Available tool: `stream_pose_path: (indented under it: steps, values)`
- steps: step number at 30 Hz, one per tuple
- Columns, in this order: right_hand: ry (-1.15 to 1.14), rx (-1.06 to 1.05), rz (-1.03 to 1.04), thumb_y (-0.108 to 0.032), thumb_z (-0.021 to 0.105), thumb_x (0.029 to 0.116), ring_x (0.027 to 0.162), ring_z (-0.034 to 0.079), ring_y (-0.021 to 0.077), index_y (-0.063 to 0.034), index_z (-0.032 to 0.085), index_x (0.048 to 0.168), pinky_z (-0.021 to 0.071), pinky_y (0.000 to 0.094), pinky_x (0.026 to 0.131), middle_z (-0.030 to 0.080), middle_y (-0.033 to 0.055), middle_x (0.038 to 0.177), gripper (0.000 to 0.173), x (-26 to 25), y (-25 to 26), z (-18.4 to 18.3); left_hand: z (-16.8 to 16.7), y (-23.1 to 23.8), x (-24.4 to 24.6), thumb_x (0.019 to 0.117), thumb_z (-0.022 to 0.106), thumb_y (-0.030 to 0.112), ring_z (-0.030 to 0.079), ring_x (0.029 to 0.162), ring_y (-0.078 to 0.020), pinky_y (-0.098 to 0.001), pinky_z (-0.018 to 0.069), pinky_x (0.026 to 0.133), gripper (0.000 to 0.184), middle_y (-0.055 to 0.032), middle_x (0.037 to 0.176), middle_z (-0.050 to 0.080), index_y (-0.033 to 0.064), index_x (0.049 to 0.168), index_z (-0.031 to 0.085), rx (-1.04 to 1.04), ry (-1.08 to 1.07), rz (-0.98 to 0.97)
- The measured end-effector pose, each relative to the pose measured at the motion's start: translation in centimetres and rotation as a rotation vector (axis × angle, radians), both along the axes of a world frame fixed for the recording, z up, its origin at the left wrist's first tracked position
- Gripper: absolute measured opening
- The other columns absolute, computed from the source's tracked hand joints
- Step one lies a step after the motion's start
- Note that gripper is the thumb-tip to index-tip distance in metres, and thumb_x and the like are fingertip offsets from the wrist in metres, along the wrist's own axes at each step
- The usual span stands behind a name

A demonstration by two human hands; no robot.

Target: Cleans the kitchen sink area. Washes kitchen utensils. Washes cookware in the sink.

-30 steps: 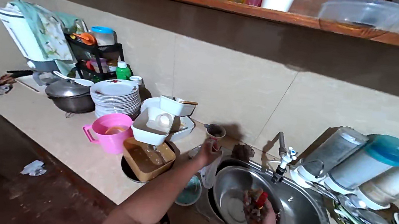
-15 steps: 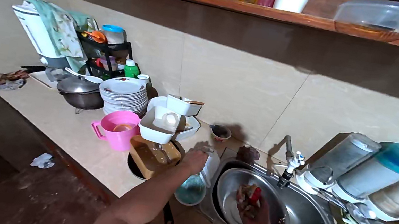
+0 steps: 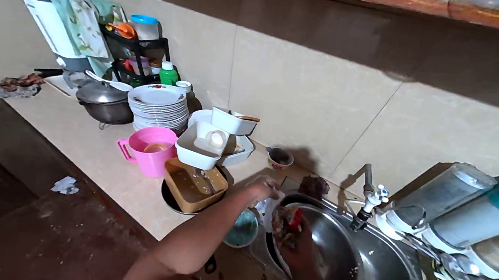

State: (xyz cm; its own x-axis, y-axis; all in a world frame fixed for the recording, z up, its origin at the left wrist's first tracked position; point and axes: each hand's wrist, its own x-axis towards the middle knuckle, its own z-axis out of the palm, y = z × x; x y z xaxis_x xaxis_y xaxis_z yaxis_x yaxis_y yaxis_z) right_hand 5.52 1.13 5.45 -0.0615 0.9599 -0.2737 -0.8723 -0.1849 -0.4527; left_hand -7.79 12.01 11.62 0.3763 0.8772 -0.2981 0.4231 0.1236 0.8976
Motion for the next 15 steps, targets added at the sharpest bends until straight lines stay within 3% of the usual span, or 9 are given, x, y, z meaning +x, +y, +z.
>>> stream_pose_path:
  steps: [3,9,15]
  values:
    - [0.010,-0.012,0.042,-0.047,0.023,0.1081,0.064,0.067,0.0123,-0.0114,0.059,0.102,0.0577,0.0276,0.056,0.068,0.0046,0.079,0.051,-1.4,0.7,-0.1,0.5,-0.8,0.1,0.0947,0.063,-0.001,0.061,0.097,-0.0175,-0.0359,0.0531,0.081,0.045,-0.0128,0.124,0.061,0.0086,0.138,0.057,-0.054,-0.010,-0.038]
    - [0.097,0.038,0.063,-0.049,0.024,0.1081,0.065,0.069,0.0131,-0.0111,0.061,0.098,0.0594,0.0284,0.057,0.069,0.0047,0.077,0.054,-2.4,1.6,-0.8,2.2,-1.5,-1.3,0.0985,0.057,-0.002,0.058,0.108,-0.0179,-0.0385,0.0502,0.090,0.044,-0.0135,0.133,0.058,0.0079,0.141,0.056,-0.059,-0.057,-0.093]
    - [0.060,-0.068,-0.113,-0.044,0.028,0.1075,0.063,0.066,0.0112,-0.0130,0.054,0.101,0.0572,0.0264,0.056,0.065,0.0023,0.077,0.041,-2.0,3.7,-0.1,1.8,-2.0,-1.6,0.1014,0.054,-0.001,0.057,0.111,-0.0202,-0.0408,0.0498,0.090,0.039,-0.0137,0.135,0.056,0.0062,0.140,0.055,-0.068,-0.136,-0.005]
